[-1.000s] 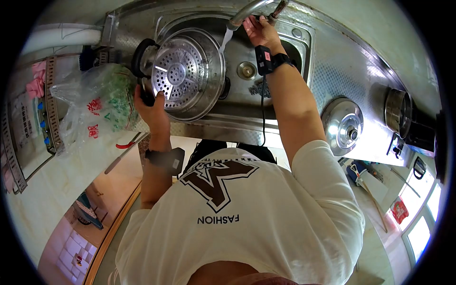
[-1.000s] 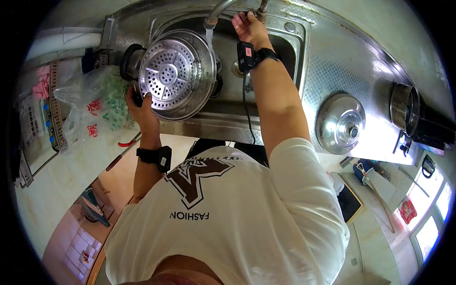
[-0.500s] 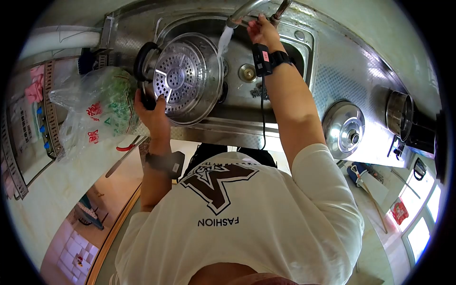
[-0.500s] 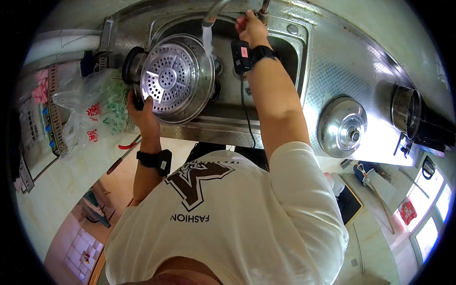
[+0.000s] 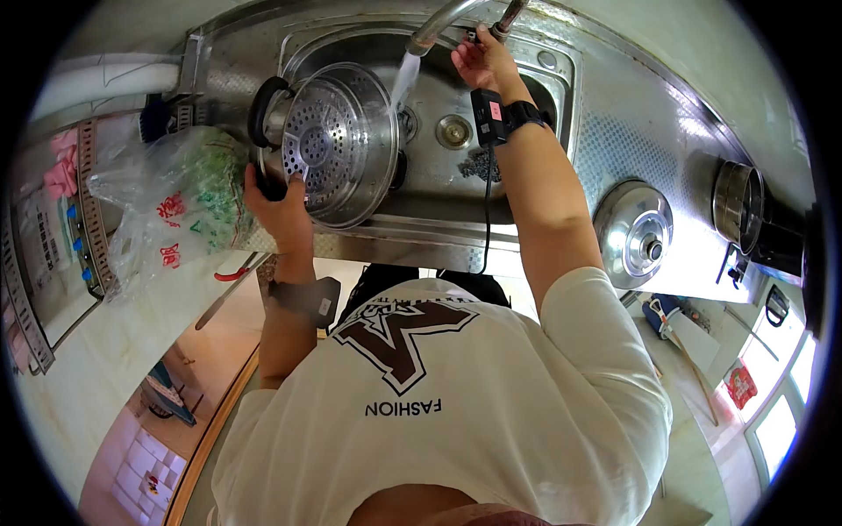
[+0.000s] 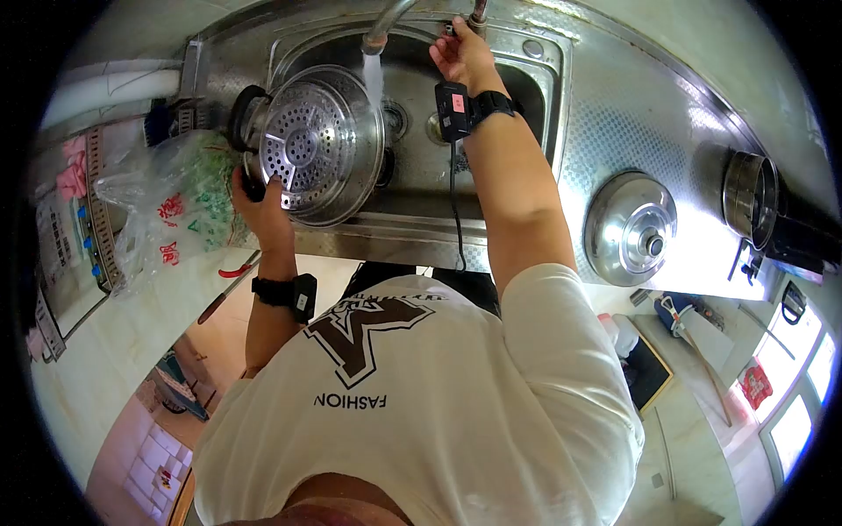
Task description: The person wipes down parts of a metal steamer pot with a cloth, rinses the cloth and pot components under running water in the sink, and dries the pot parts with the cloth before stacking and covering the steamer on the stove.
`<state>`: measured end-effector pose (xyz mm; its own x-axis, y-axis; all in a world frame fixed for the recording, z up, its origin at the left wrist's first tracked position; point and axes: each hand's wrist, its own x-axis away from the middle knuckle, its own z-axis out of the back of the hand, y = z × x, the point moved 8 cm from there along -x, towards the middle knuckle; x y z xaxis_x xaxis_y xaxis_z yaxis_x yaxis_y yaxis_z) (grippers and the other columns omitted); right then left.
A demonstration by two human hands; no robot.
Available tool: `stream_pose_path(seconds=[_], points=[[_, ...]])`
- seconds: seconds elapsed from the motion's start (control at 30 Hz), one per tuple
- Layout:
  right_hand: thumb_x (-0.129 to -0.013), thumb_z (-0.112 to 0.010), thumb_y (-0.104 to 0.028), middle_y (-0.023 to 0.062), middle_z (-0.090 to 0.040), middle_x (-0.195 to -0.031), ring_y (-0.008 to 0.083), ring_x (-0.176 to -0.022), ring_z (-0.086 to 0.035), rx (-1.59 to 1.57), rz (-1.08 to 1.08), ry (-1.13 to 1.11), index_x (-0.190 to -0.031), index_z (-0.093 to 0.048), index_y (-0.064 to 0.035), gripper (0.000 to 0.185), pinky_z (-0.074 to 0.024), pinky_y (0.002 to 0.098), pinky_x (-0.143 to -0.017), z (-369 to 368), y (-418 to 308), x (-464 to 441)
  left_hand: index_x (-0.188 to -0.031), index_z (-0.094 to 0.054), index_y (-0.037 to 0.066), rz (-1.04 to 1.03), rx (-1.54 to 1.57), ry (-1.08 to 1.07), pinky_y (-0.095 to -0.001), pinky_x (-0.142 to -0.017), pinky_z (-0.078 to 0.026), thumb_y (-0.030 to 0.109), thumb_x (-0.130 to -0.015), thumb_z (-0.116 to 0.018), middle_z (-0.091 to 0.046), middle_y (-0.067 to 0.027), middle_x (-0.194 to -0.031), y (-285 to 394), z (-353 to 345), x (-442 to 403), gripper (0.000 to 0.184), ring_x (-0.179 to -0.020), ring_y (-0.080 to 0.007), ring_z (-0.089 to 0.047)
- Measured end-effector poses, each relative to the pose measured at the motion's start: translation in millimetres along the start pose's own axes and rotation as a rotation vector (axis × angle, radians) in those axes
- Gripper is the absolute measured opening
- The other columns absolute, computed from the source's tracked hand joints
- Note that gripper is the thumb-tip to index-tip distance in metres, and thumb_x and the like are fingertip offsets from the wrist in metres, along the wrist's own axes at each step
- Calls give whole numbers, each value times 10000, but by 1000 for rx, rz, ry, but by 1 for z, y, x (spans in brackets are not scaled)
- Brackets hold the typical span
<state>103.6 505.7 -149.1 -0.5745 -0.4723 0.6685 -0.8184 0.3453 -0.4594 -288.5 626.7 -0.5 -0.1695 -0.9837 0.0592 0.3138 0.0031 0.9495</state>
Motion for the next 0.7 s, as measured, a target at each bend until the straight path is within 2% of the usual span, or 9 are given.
stream_pose_path(seconds=[0.17, 0.27, 0.33, 0.37, 0.43, 0.47, 0.57, 0.63, 0.7], points=[[-796, -781, -297, 73, -587, -742, 224, -669, -565, 149, -28, 253, -856, -570, -93, 300, -531, 395, -683, 4, -3, -3, -1400, -304, -45, -14, -15, -25, -345, -1055, -344, 26, -754, -692, -374, -187, -1363, -7, 0, -2, 757, -1223, -271, -437], [-824, -756, -245, 60, -585, -710, 211, -649, -565, 138, 26, 241, -870, -587, -113, 219, -511, 352, -634, 12, -5, -13, -1403, -301, -43, 2, 6, -15, -348, -1062, -338, 27, -755, -693, -375, -185, -1363, -5, -1, -1, 761, -1234, -272, -432], [-864, -699, -141, 55, -594, -785, 219, -716, -602, 16, 57, 29, -880, -583, -76, 134, -560, 357, -673, 8, -3, -16, -1404, -304, -40, -11, 17, -19, -351, -1066, -336, 24, -756, -690, -366, -188, -1375, -9, 0, -3, 758, -1241, -273, -428], [-864, -699, -141, 55, -594, -785, 219, -716, -602, 18, 57, 30, -880, -583, -76, 134, -560, 357, -673, 11, 0, -13, -1404, -304, -40, -10, 18, -19, -351, -1066, -336, 24, -756, -690, -366, -188, -1375, -8, -1, -2, 758, -1241, -273, -428], [-903, -633, -106, 69, -621, -862, 243, -810, -643, -194, 68, -40, -956, -567, -64, 95, -574, 380, -791, 10, 4, -6, -1405, -306, -39, 17, 14, -6, -348, -1065, -336, 25, -757, -690, -371, -189, -1379, -6, -1, -2, 755, -1239, -273, -430], [-920, -602, -107, 93, -623, -964, 267, -929, -646, -240, 53, -99, -1022, -545, -49, 130, -566, 421, -868, 8, 7, -6, -1405, -306, -39, 13, 16, -6, -348, -1065, -336, 25, -757, -690, -371, -189, -1379, -7, -1, -3, 755, -1239, -273, -430], [-931, -579, -99, 118, -610, -1044, 288, -1010, -628, -218, 28, -124, -1037, -541, -47, 124, -570, 433, -853, 7, 9, -3, -1410, -298, -39, -17, -36, -12, -344, -1062, -338, 27, -760, -691, -386, -186, -1375, -6, -1, -6, 762, -1231, -268, -436], [-910, -635, -153, 125, -594, -1035, 285, -967, -620, -183, 48, -111, -1028, -540, -51, 183, -571, 454, -846, 0, 6, 6, -1413, -291, -40, 34, -41, -9, -342, -1059, -339, 29, -759, -693, -404, -176, -1361, -3, -2, -2, 770, -1224, -263, -443], [-856, -717, -233, 122, -581, -991, 263, -865, -602, -14, -34, 60, -1013, -544, -52, 295, -577, 467, -829, 3, 7, 10, -1413, -290, -40, 36, 9, -21, -342, -1058, -340, 28, -758, -693, -404, -173, -1360, -5, -5, -3, 772, -1223, -261, -443]])
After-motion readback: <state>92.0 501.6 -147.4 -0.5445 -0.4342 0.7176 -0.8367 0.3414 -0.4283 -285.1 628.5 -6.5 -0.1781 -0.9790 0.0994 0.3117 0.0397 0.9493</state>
